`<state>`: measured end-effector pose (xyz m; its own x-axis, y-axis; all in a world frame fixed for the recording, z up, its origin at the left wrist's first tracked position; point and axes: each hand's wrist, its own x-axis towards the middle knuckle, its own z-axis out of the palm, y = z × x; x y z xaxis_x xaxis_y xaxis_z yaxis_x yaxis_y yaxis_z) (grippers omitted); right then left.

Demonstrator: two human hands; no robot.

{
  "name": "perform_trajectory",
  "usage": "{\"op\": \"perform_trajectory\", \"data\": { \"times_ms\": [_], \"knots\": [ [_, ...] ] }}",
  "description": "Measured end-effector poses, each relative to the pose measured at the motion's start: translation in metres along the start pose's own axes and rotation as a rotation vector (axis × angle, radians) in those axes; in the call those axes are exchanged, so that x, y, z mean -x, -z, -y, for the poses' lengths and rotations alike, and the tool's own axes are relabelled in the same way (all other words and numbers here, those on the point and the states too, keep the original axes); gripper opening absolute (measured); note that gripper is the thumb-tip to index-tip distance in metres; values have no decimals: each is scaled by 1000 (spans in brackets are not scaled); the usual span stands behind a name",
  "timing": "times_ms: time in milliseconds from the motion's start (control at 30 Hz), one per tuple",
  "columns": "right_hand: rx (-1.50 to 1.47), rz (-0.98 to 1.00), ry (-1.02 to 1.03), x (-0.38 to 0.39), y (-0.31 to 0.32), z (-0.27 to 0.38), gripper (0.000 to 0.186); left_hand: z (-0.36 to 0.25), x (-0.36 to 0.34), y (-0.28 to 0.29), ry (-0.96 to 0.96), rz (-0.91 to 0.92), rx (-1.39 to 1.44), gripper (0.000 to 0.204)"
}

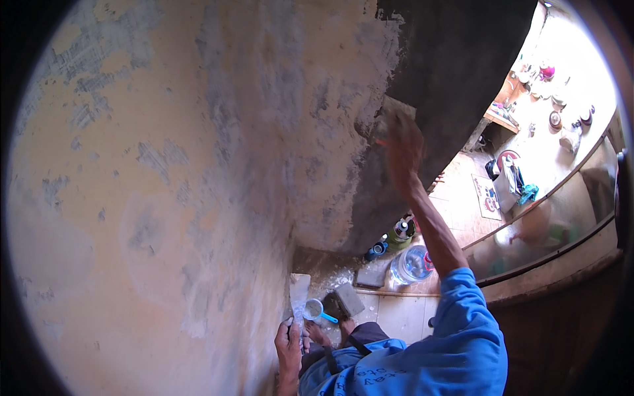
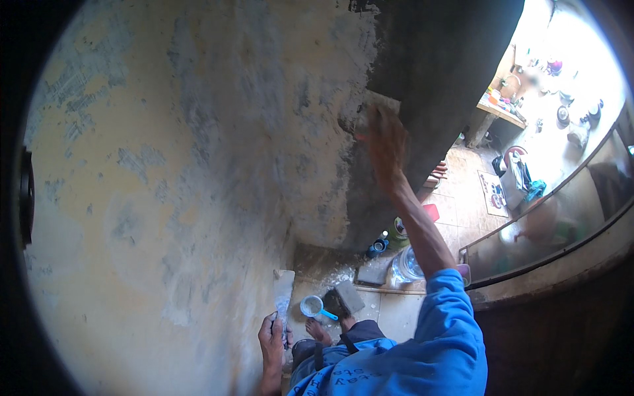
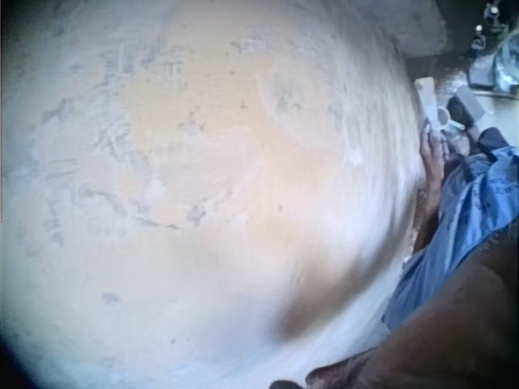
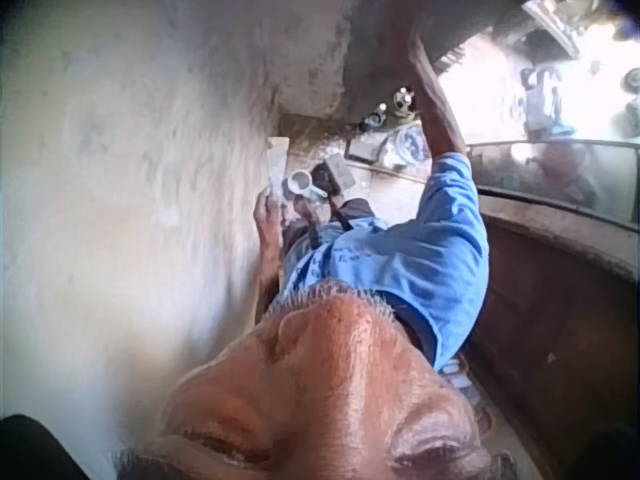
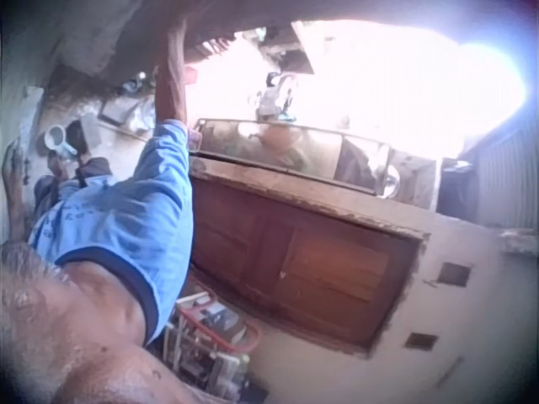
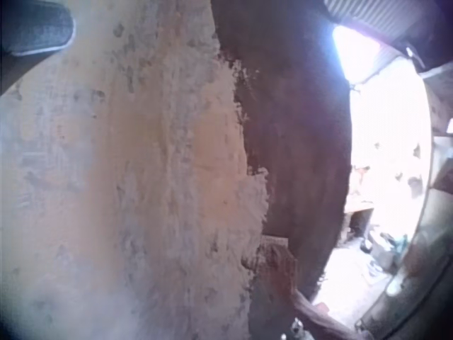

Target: The person applies plaster to a wall using a scraper and a small board, scooping the material from a bucket on the floor. The person spreads the plaster over the wall surface with repeated strokes.

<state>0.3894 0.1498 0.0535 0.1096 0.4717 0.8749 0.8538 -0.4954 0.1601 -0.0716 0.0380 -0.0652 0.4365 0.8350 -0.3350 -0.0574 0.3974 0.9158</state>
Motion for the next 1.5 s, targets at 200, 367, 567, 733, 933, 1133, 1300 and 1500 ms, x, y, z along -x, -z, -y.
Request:
{"op": "perform_trajectory", "data": {
  "times_ms": [200,367,567,733,933,1133,1300,1500],
  "knots": [
    [-353,387,56,78,6,57,48,-24,-15,-14,-125,36,-44,29],
    [-1768,753,-1444,124,108,84,28,-44,-37,-22,-268,-10,-69,27],
    [-1928,816,-1772,108,184,119,30,-46,-53,-28,-636,-1,-598,29],
    [-2195,704,-1728,97,172,99,32,-40,-57,-12,-655,77,-953,33],
    [-1063,231,-569,39,106,41,39,15,-60,3,-512,4,-782,26],
    [-78,162,269,29,-12,2,69,71,-45,10,-245,24,-772,25],
    [139,97,302,81,-55,-9,71,97,-29,25,-140,-8,-716,28],
    [-83,170,70,105,-11,0,67,109,-21,45,-140,-39,-684,31]
  ]
}}
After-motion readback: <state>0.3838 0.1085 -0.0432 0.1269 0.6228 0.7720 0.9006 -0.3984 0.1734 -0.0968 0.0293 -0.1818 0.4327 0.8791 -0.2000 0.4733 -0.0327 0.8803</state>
